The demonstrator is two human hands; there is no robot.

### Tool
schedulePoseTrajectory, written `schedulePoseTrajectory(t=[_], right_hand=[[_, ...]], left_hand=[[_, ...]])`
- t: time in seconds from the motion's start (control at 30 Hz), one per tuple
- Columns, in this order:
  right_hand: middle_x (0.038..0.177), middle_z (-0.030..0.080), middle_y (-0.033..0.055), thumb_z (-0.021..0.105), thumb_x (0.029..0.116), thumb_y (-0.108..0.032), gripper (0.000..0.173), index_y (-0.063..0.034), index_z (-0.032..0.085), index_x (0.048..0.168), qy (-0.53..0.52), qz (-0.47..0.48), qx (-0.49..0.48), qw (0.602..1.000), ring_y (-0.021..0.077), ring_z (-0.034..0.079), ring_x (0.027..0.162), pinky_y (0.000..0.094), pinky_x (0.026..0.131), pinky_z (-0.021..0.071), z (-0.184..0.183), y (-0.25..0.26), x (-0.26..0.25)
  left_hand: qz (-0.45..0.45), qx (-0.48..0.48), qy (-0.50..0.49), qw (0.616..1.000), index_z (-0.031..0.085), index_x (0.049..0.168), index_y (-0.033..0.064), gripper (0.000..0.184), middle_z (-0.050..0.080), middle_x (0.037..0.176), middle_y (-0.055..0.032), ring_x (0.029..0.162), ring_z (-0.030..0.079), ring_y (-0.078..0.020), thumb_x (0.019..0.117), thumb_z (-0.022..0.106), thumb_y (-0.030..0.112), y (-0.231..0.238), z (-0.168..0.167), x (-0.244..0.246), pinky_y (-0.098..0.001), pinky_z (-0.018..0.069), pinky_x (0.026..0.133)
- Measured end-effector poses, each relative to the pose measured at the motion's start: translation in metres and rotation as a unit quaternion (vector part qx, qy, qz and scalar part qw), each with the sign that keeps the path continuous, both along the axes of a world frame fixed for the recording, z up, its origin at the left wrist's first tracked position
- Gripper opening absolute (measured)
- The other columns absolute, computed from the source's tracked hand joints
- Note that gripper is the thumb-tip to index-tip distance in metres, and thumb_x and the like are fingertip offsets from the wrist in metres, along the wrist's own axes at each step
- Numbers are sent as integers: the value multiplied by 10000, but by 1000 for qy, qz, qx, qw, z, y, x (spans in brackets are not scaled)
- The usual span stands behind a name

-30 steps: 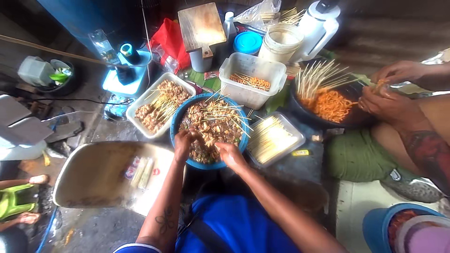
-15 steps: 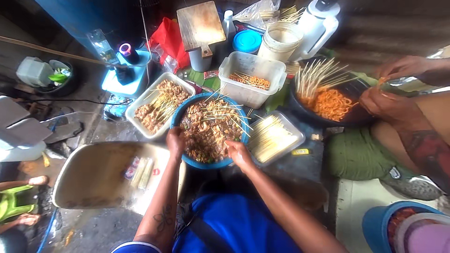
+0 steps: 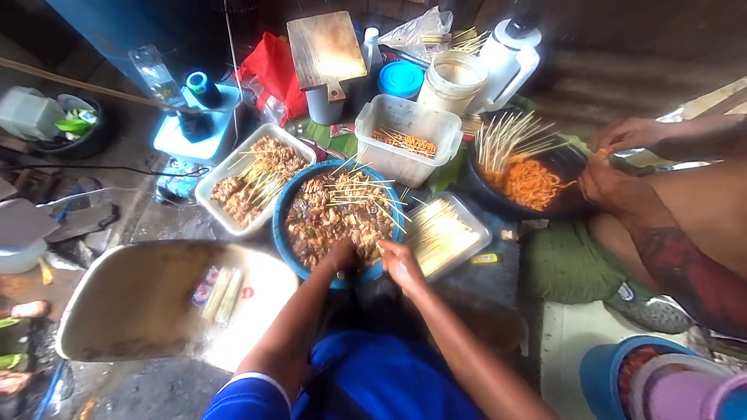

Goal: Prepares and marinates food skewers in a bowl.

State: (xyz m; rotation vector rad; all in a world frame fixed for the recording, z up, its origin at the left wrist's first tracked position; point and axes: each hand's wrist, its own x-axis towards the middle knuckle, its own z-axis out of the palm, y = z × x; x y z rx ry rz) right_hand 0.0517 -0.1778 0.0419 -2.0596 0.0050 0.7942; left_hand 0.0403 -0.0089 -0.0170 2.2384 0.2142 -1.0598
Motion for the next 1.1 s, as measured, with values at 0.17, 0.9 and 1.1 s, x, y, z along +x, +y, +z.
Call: schedulePoseTrajectory(t=[0.17, 0.9, 1.1], right_hand=[[875, 645, 157, 429, 1099, -83, 351, -4, 631, 1375, 16, -12, 19, 1000, 207, 559, 720, 393, 733, 499, -2, 0, -1], [883, 651, 158, 433, 1092, -65, 352, -14, 637, 1375, 13, 20, 17, 1000, 217, 574, 734, 396, 755, 507, -2, 3, 1], [909, 671, 173, 431, 1097, -84, 350, -5, 634, 1371, 13, 26, 22, 999, 232, 595, 740, 418, 768, 520, -6, 1, 1]], left_hand=[[119, -29, -74, 990, 588, 1343, -59, 447, 620, 1297, -304, 1233, 595, -449, 963, 719, 136, 65, 38, 3, -618, 435, 1076], [62, 89, -141, 984, 760, 1091, 53, 168, 722, 1139, -192, 1128, 667, -392, 954, 676, 103, 61, 55, 3, -625, 501, 989], [-32, 141, -33, 989, 670, 1299, 57, 307, 631, 1334, -237, 1277, 576, -448, 1015, 556, 81, 22, 29, -21, -656, 463, 1020]])
